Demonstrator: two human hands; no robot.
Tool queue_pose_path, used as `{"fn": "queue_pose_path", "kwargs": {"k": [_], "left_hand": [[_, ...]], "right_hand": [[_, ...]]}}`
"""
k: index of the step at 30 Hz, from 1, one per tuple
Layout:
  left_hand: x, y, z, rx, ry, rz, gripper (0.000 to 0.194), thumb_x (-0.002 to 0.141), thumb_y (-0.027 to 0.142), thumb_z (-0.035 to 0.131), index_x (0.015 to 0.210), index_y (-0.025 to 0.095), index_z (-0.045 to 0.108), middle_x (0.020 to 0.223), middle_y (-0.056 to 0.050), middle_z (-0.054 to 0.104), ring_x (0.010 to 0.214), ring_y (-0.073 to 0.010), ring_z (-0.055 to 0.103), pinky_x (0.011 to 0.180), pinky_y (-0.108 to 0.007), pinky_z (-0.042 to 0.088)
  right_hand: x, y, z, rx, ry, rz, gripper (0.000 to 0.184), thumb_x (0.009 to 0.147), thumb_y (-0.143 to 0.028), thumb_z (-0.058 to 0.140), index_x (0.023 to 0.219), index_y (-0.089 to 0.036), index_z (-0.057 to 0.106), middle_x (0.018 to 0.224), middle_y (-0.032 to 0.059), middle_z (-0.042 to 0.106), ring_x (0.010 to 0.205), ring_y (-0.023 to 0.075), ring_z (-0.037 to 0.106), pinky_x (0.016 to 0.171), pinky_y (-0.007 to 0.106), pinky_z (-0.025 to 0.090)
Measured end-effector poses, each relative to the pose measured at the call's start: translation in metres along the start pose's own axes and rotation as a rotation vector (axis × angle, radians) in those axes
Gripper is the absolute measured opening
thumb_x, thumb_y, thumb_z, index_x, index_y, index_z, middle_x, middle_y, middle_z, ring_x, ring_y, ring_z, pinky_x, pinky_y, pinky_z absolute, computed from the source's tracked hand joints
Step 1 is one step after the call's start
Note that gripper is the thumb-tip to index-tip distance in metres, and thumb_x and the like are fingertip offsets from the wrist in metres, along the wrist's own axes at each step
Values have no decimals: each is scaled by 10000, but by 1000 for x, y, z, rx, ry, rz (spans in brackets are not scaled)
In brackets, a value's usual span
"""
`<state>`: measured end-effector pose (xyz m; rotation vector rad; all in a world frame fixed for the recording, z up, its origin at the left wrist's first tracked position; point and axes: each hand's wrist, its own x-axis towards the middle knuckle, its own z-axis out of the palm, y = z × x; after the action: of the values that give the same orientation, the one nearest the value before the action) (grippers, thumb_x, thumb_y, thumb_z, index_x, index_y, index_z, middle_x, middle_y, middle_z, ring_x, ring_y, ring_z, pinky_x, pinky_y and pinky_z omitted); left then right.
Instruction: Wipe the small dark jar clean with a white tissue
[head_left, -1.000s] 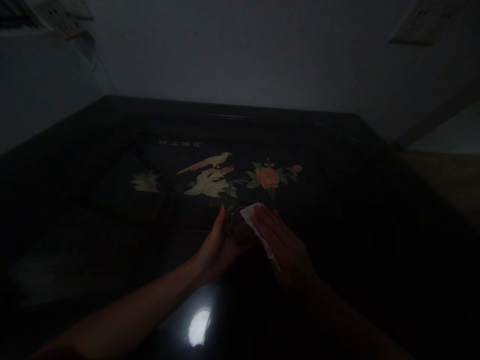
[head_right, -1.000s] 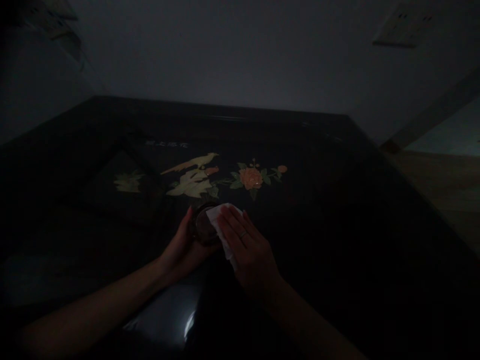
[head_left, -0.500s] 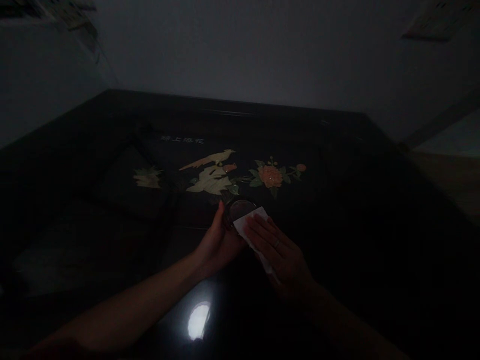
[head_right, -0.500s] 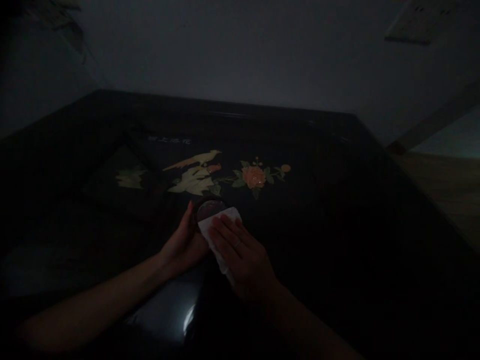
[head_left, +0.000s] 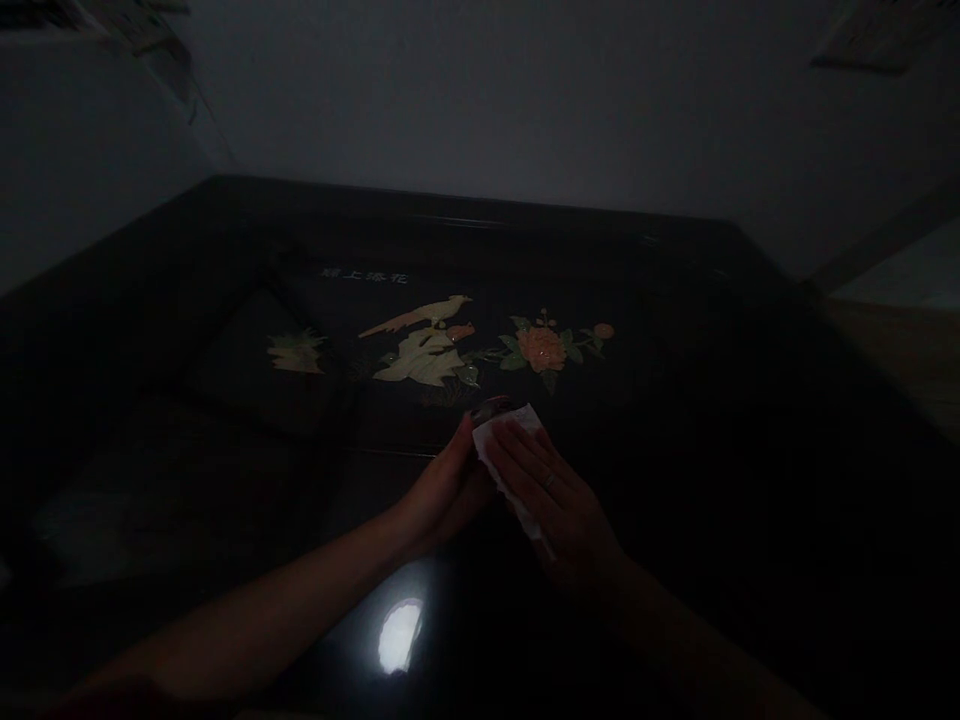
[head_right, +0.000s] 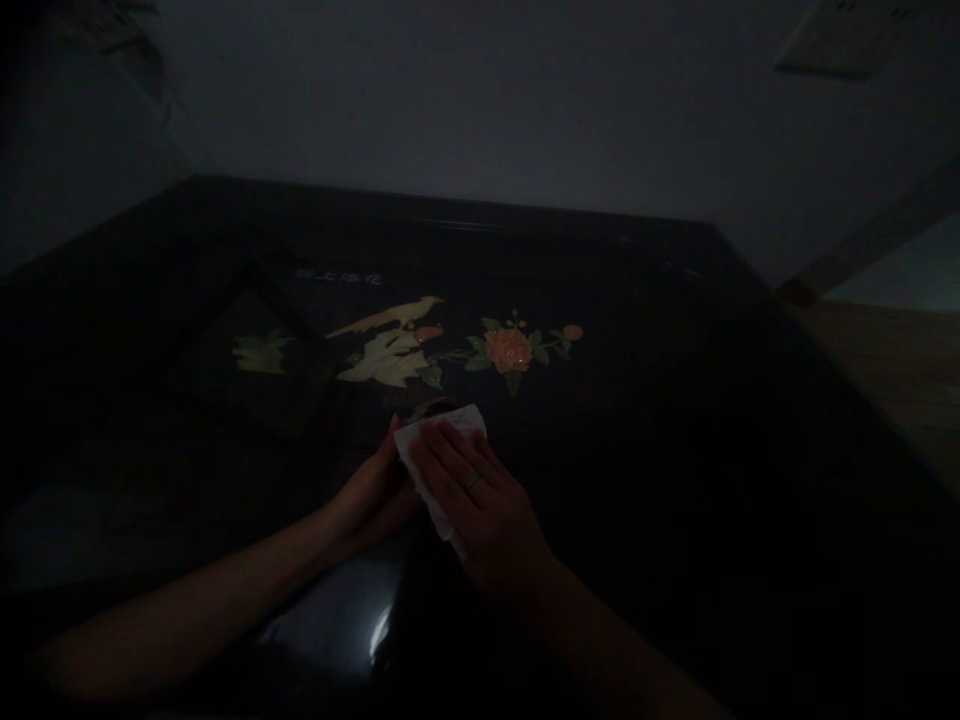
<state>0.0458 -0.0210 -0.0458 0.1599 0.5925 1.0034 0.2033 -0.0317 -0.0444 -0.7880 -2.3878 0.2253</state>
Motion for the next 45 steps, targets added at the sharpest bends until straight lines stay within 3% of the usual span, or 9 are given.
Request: {"fn": "queue_pose_path", "kwargs": {"k": [7, 21, 31, 39, 45], "left_hand": [[-1, -3, -5, 38, -89, 43, 383, 863, 465, 616, 1099, 168, 676, 1201, -86, 684, 1301, -246, 485, 1144, -369, 257], [-3, 0, -3, 22, -175, -1, 408, 903, 493, 539, 1077, 159, 696, 1181, -84, 699, 1331, -226, 455, 1168, -367, 205], [-6, 6, -2, -23, -87, -34, 508, 941, 527, 429, 1194, 133, 624, 1172, -130, 692, 1280, -254, 504, 1116, -414, 277], [-5, 11, -1, -63, -36, -11, 573, 971, 542, 303, 1113, 118, 663, 1060, -118, 728, 1097, -225, 624, 1043, -381, 379], [-2, 13, 2, -139, 52, 6, 551, 976, 519, 315, 1080, 103, 662, 966, -104, 738, 987, -198, 661, 1019, -346, 413]], "right_hand": [[-1, 3, 0, -1, 27, 44, 601, 952, -83, 302, 1526, -163, 143, 1489, 125, 431, 1434, 197, 285, 1161, 462, 315], [-2, 4, 0, 28, 26, 84, 614, 936, -60, 331, 1521, -161, 176, 1515, 131, 385, 1450, 198, 246, 1161, 479, 303], [-2, 5, 0, 50, 34, 104, 593, 929, -70, 340, 1508, -152, 238, 1505, 134, 401, 1437, 216, 279, 1147, 481, 331], [-2, 5, 2, 69, 49, 97, 615, 929, -63, 353, 1516, -184, 210, 1496, 117, 419, 1422, 216, 315, 1136, 477, 359], [-3, 4, 1, 77, 35, 81, 619, 918, -55, 347, 1514, -168, 218, 1484, 128, 439, 1422, 214, 317, 1134, 469, 369]]}}
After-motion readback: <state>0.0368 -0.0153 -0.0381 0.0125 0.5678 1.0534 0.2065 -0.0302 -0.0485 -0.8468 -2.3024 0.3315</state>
